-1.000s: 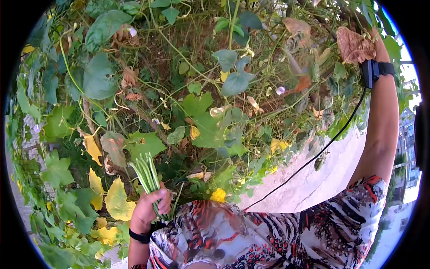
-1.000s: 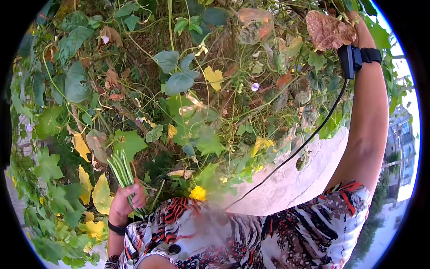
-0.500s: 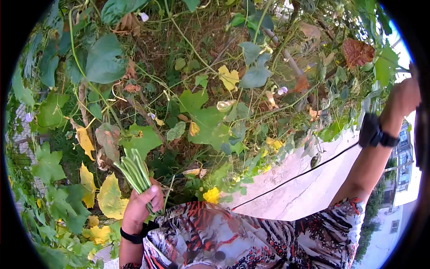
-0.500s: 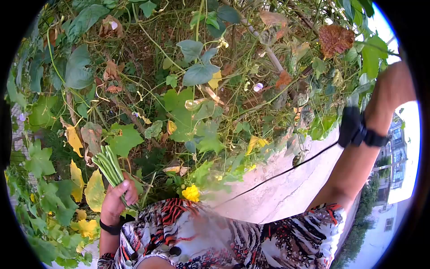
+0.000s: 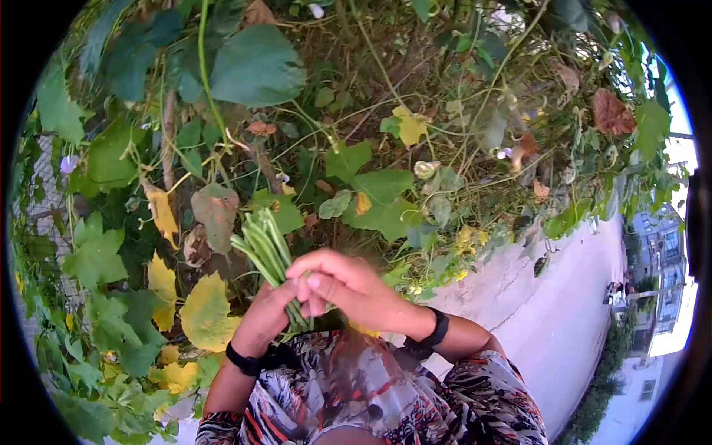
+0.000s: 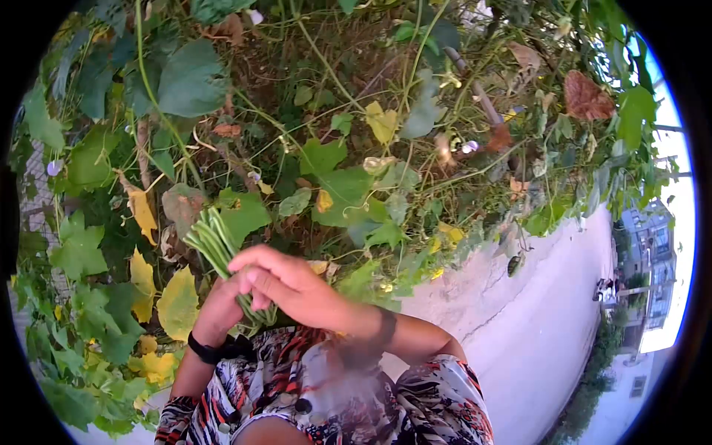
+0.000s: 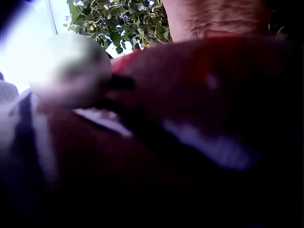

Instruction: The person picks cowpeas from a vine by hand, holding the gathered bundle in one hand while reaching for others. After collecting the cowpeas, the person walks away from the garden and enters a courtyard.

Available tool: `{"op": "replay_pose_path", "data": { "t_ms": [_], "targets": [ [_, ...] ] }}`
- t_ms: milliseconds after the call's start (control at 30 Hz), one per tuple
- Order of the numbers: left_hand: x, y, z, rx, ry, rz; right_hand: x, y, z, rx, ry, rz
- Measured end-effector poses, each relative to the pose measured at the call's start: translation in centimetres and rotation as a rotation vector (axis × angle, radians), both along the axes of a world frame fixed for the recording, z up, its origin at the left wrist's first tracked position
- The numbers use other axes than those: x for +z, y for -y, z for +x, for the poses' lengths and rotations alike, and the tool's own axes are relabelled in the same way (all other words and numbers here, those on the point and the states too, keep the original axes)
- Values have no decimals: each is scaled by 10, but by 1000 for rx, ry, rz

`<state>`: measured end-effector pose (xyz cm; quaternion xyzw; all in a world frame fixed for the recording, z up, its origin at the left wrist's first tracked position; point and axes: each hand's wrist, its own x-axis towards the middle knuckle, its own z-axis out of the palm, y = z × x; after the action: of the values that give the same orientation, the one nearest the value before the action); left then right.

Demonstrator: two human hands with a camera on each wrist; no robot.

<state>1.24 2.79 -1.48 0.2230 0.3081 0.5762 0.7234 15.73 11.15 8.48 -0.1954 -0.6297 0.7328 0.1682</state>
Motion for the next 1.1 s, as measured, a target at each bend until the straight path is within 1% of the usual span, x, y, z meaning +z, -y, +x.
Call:
{"op": "replay_pose_path", "data": {
  "t_ms": [33, 67, 100, 133, 233, 367, 467, 533, 600, 667, 700, 733, 800, 833, 900, 933, 967, 1000, 1033, 1067, 1100],
  "targets": [
    [6, 2, -2, 23, 52, 21, -2, -1, -6, -102, -31, -99],
    [14, -2, 2, 47, 105, 45, -15, -9, -7, -108, -82, 42],
    [16, -3, 2, 86, -17, 15, -4, -10, -10, -132, -25, -12],
    [20, -3, -1, 38, -93, 33, 8, -12, -14, -160, 39, -57],
    [17, -7, -5, -57, -167, 102, -6, -22, -24, -206, 110, 104],
    [18, -8, -6, -54, -113, 4, -17, -32, -35, -203, -21, 128],
    [18, -10, -6, -107, -92, -17, -31, -36, -43, -217, -73, 105],
    [14, -12, -4, -118, -96, 22, -33, -32, -45, -253, -119, -30],
    [10, -13, -2, -141, -119, -47, -33, -33, -45, -263, -90, 3],
    [8, -18, 0, -127, -82, -39, -35, -33, -42, -311, -33, 116],
    [10, -20, 5, -71, -58, -46, -29, -34, -33, -307, 163, 422],
    [3, -21, 4, -61, -110, -79, -22, -36, -27, -382, 68, 680],
    [5, -17, 7, -4, -52, -24, 2, -35, 9, -394, 64, 742],
    [6, -16, 6, -14, 43, -11, 20, -37, 33, -456, 82, 972],
    [0, -14, 7, -8, 204, -24, 57, -43, 93, -647, 184, 1334],
    [-1, -14, 8, 16, 188, -35, 75, -46, 122, -827, 242, 1439],
    [0, -14, 9, 30, 176, -45, 80, -59, 152, -1090, 132, 1436],
    [-1, -15, 13, 45, 164, -58, 92, -77, 181, -1283, 11, 1368],
    [-4, -16, 17, 62, 142, -72, 106, -99, 210, -1380, -154, 1279],
    [-6, -18, 21, 75, 145, -84, 122, -121, 232, -1564, -196, 1180],
    [-4, -20, 27, 116, 121, -109, 129, -147, 267, -1646, -285, 1020]
  ]
}}
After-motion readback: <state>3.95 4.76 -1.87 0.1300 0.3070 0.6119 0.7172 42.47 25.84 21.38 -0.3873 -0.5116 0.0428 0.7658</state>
